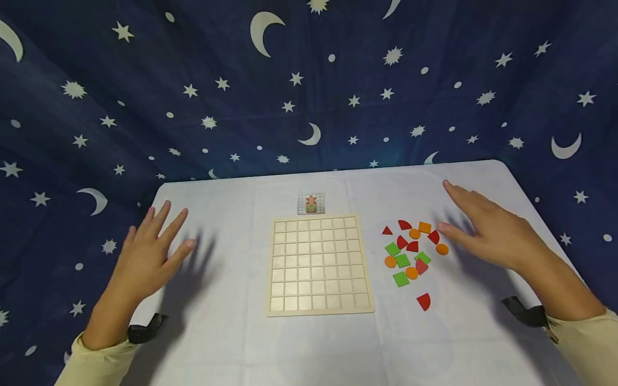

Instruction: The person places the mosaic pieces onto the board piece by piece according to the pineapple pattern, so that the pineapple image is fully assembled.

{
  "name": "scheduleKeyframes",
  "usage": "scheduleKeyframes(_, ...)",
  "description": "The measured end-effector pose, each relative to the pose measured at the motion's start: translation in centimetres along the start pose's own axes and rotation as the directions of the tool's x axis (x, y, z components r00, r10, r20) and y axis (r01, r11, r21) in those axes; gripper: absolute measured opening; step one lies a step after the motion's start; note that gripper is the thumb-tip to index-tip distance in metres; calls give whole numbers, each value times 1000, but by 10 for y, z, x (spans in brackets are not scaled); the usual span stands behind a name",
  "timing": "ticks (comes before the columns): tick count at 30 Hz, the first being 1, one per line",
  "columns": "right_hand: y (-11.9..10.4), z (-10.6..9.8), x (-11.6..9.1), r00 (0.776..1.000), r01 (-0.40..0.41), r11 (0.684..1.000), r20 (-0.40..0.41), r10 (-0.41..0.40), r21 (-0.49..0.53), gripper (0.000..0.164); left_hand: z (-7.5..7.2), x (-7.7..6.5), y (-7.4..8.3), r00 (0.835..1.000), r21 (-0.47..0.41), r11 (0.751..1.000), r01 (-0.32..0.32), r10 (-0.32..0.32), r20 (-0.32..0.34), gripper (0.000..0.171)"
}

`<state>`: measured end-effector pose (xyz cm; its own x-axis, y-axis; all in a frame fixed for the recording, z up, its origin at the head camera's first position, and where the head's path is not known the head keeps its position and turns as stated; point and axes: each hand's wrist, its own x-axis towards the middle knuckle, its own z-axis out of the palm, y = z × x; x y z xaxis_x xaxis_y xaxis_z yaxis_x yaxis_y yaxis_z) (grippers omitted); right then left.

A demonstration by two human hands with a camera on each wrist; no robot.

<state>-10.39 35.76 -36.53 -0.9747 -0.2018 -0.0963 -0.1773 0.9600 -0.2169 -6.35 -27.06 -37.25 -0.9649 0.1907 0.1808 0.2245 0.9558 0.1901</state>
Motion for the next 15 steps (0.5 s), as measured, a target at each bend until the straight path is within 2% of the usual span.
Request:
scheduleKeyframes(4,-8,11,12,999,40,999,21,-41,25,86,25,2,12,998,-142,988,-54,49,-36,59)
scheduleKeyframes(9,-22,29,34,989,150,986,6,-151,68,62,56,10,31,999,-318,947,-42,51,19,54)
scheduleKeyframes(12,-29,41,47,981,187,976,32,-191,112,48,72,17,44,996,-355,934,-45,69,55,52)
scheduleKeyframes(15,-37,51,60,976,190,968,78,-204,164,39,84,24,58,990,-331,942,-57,97,106,52)
